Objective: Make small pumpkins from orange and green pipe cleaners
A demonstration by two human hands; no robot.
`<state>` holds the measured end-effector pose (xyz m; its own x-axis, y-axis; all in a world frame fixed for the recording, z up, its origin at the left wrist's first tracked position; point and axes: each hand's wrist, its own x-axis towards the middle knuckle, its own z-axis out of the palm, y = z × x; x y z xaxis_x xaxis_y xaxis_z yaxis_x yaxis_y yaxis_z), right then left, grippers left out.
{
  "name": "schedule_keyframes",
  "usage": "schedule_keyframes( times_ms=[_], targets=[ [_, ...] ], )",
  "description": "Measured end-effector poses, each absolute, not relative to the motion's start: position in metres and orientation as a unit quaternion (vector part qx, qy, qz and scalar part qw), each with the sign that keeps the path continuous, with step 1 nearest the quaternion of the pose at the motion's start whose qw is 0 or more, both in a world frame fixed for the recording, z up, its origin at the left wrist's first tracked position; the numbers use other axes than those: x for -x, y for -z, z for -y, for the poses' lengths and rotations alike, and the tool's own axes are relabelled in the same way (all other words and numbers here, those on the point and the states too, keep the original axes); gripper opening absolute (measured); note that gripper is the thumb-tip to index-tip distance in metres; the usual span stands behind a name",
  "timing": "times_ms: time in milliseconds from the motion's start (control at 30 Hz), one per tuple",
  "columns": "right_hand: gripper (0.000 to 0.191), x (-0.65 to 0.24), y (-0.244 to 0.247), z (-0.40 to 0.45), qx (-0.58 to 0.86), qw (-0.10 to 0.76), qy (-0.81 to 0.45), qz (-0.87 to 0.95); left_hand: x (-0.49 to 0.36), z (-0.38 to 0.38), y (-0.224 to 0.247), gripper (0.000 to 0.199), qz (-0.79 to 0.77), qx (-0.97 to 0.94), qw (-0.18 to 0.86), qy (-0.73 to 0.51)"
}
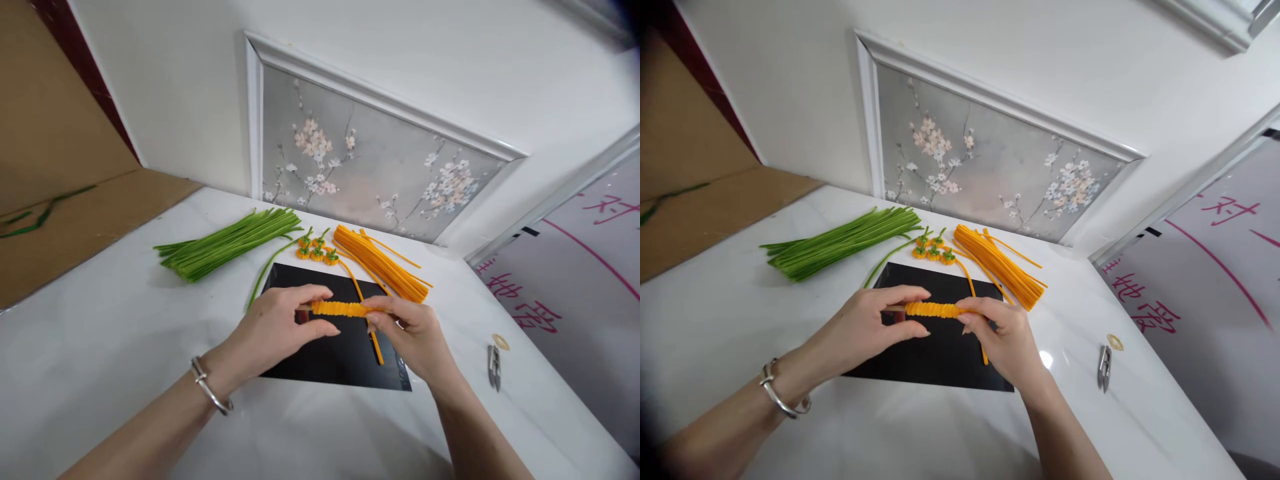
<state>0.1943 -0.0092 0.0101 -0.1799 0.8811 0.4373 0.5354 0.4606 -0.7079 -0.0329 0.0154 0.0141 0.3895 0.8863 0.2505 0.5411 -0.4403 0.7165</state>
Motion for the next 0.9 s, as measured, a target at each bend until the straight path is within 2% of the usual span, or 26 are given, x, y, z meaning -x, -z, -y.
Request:
schedule_keyframes(
  times_ms=[67,100,467,633,700,800,900],
  targets=[
    [0.013,-0.198,-0.010,0.007,0.480,0.427,-0.200,0.740,0.036,-0.018,-0.017,0.023,-0.434,-0.788,0.298,-0.320],
    [0.013,-0.199,-0.010,0.006,0.480,0.422,-0.195,0.744,0.036,-0.018,-0.017,0.020,-0.425,-0.789,0.302,-0.325],
    [0.020,-0.193,-0.008,0.008,0.454,0.363,-0.160,0.798,0.024,-0.016,-0.008,0.014,-0.364,-0.833,0.272,-0.316],
    [0.036,-0.204,-0.014,0.007,0.472,0.344,-0.162,0.796,0.026,-0.019,-0.003,0.013,-0.379,-0.831,0.261,-0.312],
    [0.028,-0.212,-0.018,0.006,0.493,0.326,-0.170,0.788,0.027,-0.020,-0.003,0.013,-0.395,-0.831,0.246,-0.305],
    [0.016,-0.217,-0.020,0.005,0.508,0.296,-0.161,0.793,0.028,-0.022,-0.002,0.011,-0.394,-0.859,0.165,-0.283],
    [0.015,-0.209,-0.013,0.005,0.495,0.290,-0.162,0.803,0.026,-0.019,0.000,0.030,-0.370,-0.884,0.051,-0.282]
  ],
)
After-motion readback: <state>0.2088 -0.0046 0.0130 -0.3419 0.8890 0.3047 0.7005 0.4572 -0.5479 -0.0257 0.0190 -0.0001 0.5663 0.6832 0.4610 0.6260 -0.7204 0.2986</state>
